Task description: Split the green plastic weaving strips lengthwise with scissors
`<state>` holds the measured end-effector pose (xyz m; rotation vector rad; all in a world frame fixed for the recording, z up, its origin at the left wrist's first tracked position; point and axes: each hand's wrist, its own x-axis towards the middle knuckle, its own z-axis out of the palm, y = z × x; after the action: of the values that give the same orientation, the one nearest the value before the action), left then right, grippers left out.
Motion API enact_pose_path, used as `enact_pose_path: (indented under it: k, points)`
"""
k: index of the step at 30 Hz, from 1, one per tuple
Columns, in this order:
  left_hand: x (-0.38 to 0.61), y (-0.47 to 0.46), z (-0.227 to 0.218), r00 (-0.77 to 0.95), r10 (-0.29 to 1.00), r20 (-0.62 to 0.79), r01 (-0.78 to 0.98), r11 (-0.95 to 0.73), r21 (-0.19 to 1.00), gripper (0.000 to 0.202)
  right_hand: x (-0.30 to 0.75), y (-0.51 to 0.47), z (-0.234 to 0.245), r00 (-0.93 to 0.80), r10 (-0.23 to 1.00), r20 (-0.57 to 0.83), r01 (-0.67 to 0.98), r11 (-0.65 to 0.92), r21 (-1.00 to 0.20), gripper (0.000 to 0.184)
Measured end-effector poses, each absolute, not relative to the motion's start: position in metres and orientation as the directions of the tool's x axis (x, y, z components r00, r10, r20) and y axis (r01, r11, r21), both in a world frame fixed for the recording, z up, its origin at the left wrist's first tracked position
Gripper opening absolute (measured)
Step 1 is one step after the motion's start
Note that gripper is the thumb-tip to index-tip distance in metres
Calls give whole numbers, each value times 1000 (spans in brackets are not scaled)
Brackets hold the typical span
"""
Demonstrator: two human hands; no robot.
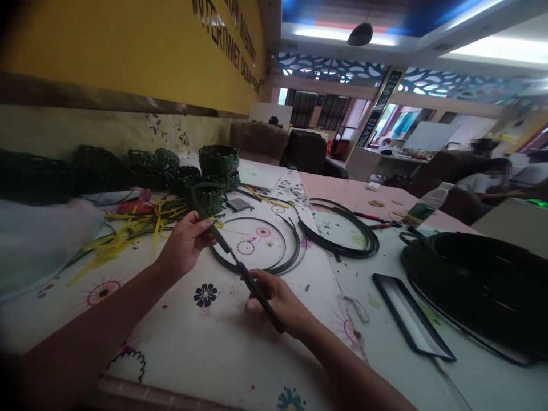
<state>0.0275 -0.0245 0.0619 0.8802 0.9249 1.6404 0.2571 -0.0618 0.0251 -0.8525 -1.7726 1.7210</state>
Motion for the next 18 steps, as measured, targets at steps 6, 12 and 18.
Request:
enact_pose_path:
  k: [6,12,18]
  points:
    - [31,-27,60,-231,967,104,-415,-195,889,30,257,-63,24,-670,739,-69,85,-16,-996,70]
    - [33,-27,57,-230,968,98,-431,-192,882,29,257,-62,27,-681,731,-51,74,-1,-997,64]
    - [33,-29,57,-238,966,100,-440,-199,876,28,258,-62,26,-695,717,-50,62,-9,-998,63]
